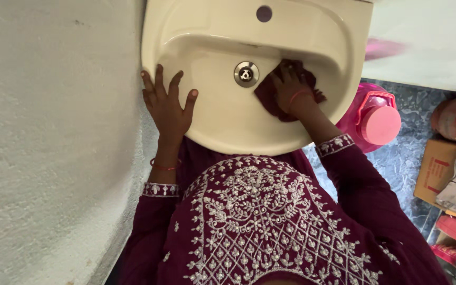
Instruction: The person wipes the interior and rim of a wall-mounted sink using a maroon cloth. They repeatedly rub the basin surface, the drain area, and the edges, occasionally refolding the cloth to continue wiping.
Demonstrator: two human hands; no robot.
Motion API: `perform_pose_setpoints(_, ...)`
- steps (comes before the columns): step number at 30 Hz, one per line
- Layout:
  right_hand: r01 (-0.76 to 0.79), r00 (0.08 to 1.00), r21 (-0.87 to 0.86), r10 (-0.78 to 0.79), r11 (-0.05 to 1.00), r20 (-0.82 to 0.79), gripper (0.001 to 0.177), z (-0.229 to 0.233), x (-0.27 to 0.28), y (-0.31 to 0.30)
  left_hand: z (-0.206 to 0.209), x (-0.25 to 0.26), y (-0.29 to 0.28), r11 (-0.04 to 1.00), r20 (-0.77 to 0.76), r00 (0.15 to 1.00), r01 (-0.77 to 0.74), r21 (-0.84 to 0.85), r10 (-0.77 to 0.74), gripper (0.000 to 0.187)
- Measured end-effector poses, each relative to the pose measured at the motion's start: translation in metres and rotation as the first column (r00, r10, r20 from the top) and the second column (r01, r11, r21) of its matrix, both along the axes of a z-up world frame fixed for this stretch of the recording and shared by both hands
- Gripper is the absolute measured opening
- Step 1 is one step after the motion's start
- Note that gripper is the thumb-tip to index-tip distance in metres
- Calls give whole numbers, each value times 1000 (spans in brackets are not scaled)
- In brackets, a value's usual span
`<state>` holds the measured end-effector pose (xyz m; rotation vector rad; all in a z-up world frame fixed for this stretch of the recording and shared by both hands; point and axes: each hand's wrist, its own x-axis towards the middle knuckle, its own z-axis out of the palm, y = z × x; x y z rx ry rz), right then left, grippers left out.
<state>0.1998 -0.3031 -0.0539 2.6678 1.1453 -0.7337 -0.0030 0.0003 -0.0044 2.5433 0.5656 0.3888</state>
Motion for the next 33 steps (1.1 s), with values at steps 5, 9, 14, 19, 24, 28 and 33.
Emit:
perform_pose_setpoints(5, -48, 834, 401, 257, 915, -488, 51, 11, -40, 41, -4, 1, 5, 993, 113, 993, -10, -118, 24, 70)
perform_pose_setpoints(9, 17, 642, 663, 500, 749, -581, 45, 16, -83, 105, -13, -4, 5, 945, 316, 946, 36, -326, 73, 83)
perform_pose_setpoints(14, -258, 849, 703, 503, 663, -163, 78, 16, -71, 190, -17, -7, 2, 882, 432, 894, 106, -460, 119, 96)
perform_pose_setpoints(19, -460, 888, 166, 446, 872, 118, 72, 33, -43, 206, -8, -6, 2, 900, 406, 908, 93, -427, 99, 92)
perform_pose_setpoints(24, -334, 934, -142, 348, 932, 85, 77, 40, -27, 171, -2, -5, 5, 983, 150, 988, -14, -181, 42, 67)
perform_pose_setpoints(28, -250, 967, -382, 251, 890, -48, 89, 52, -13, 120, -2, -1, 2, 1000, 4, 1000, -3, 17, 3, 53)
perform_pose_setpoints(33, 29, 999, -391, -40, 920, -20, 55, 56, 11, 35, 1, 1, -2, 998, -119, 993, 0, 69, 8, 50)
